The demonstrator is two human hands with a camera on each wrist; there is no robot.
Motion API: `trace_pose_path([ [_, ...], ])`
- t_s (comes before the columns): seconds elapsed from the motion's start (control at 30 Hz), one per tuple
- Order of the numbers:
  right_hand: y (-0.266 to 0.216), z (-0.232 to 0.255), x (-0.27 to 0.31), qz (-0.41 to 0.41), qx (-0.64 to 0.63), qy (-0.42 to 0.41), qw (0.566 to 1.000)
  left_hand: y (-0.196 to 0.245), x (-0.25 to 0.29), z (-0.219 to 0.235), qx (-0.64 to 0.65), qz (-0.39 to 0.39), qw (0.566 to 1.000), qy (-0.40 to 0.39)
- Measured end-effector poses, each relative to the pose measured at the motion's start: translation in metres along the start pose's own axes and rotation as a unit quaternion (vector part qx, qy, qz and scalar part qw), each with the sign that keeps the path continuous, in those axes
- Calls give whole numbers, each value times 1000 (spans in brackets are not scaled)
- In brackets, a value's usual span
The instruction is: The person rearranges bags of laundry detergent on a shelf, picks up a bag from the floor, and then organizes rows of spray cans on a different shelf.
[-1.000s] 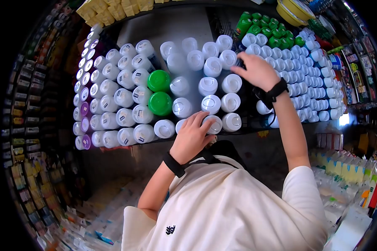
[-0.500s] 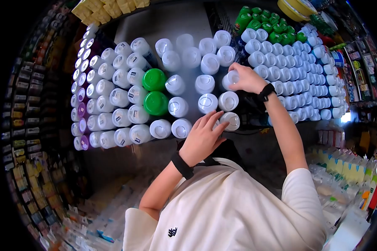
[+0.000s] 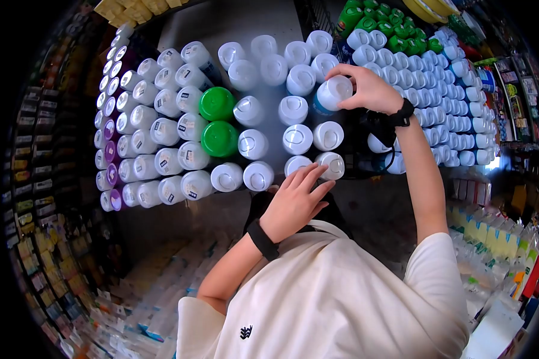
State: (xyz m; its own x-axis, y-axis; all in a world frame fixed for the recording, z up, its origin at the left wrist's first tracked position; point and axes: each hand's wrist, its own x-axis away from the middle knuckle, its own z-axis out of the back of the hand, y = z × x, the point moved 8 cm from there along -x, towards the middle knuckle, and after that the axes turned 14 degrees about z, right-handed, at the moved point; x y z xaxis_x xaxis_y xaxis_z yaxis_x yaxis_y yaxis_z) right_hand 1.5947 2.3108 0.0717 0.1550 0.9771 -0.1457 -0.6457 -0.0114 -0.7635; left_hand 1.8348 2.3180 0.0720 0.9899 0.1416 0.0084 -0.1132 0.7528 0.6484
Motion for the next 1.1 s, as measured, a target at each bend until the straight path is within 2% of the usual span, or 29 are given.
trace_pose_path([
  [0.13,-15,1,-3,19,44,-38,998,-5,4,-2,4,4,1000,-5],
  [0.23,-10,-11,-5,38,15,-63,997,-6,3,1,6,3,1000,-2],
  [0.53,16,-45,-6,9,10,-161,987,-7,3,7,2,0,1000,2],
  [0.87,15,-58,-14,30,26,-209,977,-17,-5,19,0,9,1000,16],
  [0.97,20,-61,-10,37,48,-213,975,-19,-9,36,0,26,999,28],
  [1.1,0,-53,-10,59,93,-213,971,-10,-12,91,-21,27,999,42],
])
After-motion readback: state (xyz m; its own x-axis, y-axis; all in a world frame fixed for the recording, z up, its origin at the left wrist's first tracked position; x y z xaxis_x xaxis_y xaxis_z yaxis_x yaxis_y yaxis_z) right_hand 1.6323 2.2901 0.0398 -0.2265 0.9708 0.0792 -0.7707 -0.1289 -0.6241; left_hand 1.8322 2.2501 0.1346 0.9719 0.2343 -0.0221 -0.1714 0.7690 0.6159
